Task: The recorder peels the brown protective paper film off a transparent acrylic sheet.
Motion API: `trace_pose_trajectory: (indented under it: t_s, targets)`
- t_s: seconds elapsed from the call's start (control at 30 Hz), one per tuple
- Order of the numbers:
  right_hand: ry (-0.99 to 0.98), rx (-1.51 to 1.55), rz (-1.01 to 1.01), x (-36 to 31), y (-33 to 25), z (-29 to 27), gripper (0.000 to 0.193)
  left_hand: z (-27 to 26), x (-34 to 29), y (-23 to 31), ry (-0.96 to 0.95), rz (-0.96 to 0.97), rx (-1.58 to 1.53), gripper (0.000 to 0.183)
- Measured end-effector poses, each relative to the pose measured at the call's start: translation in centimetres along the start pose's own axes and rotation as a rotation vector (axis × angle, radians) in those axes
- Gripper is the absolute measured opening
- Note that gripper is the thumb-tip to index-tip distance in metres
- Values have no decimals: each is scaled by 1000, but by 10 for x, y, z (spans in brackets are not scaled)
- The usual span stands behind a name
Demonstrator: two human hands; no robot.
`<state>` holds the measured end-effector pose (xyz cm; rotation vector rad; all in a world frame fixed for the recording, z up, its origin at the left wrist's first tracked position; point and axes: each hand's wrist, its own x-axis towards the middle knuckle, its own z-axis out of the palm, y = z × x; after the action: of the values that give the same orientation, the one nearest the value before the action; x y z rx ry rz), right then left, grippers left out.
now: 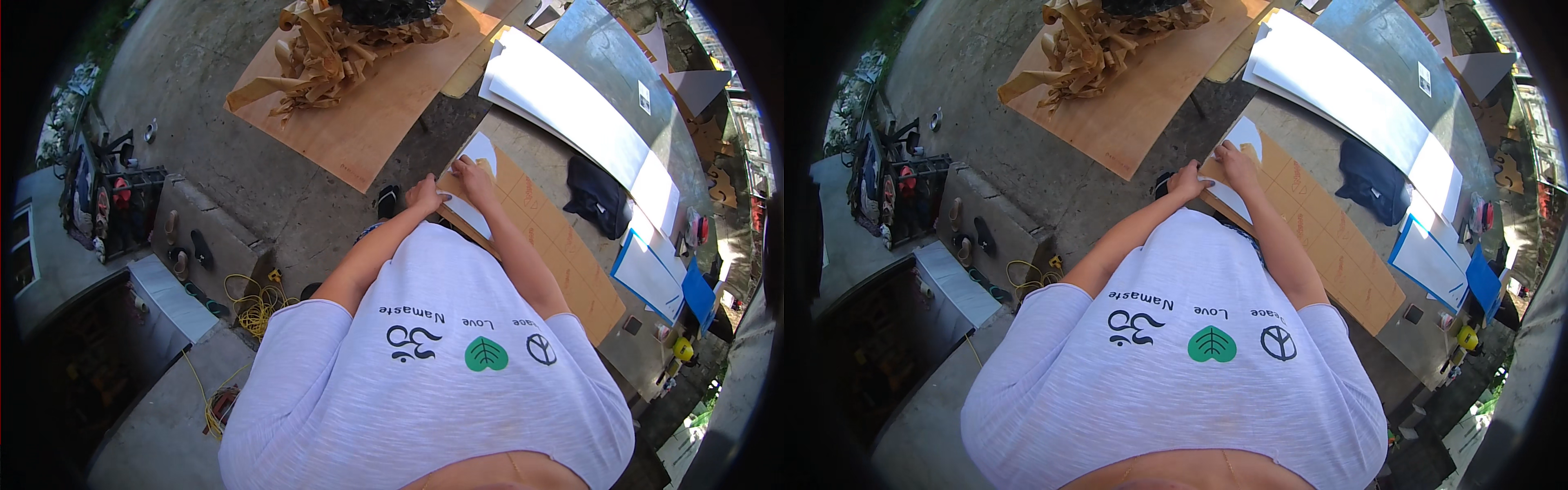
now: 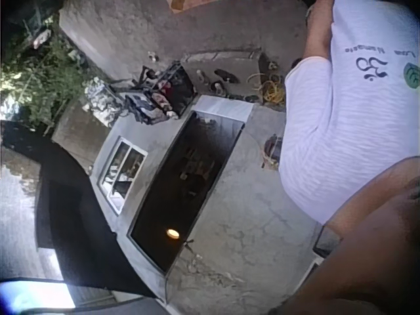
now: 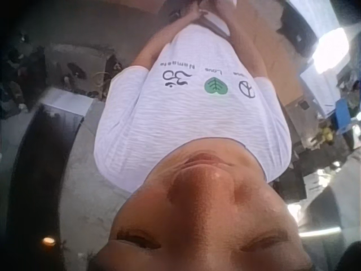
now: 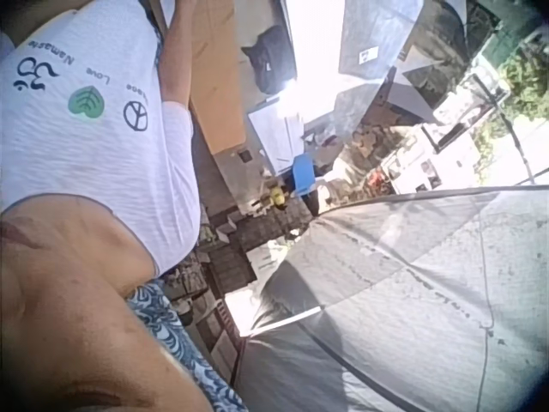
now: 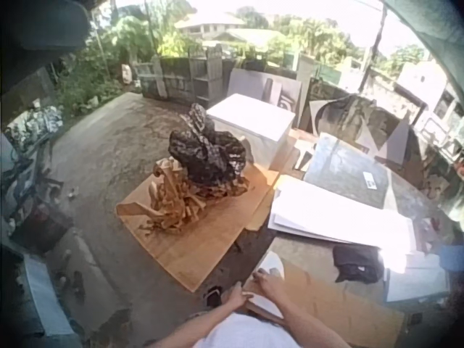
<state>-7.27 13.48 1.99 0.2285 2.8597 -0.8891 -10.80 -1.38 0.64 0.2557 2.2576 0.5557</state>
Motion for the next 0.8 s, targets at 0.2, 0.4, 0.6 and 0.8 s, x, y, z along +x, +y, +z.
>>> trace_pose_trajectory:
  t_s: [0.2,0.4,0.6,0.8]
  targets:
    - [-32,238,-93,-18,19,-5,9,1,-4,-2,53,-48,-48,58]
    - [54,224,-93,-21,19,-4,8,6,-9,2,100,-86,-50,61]
    - [90,390,-61,-43,27,-13,9,2,-19,10,128,-130,-98,58]
    - [47,534,57,-71,41,-32,5,6,-22,11,172,-149,-106,56]
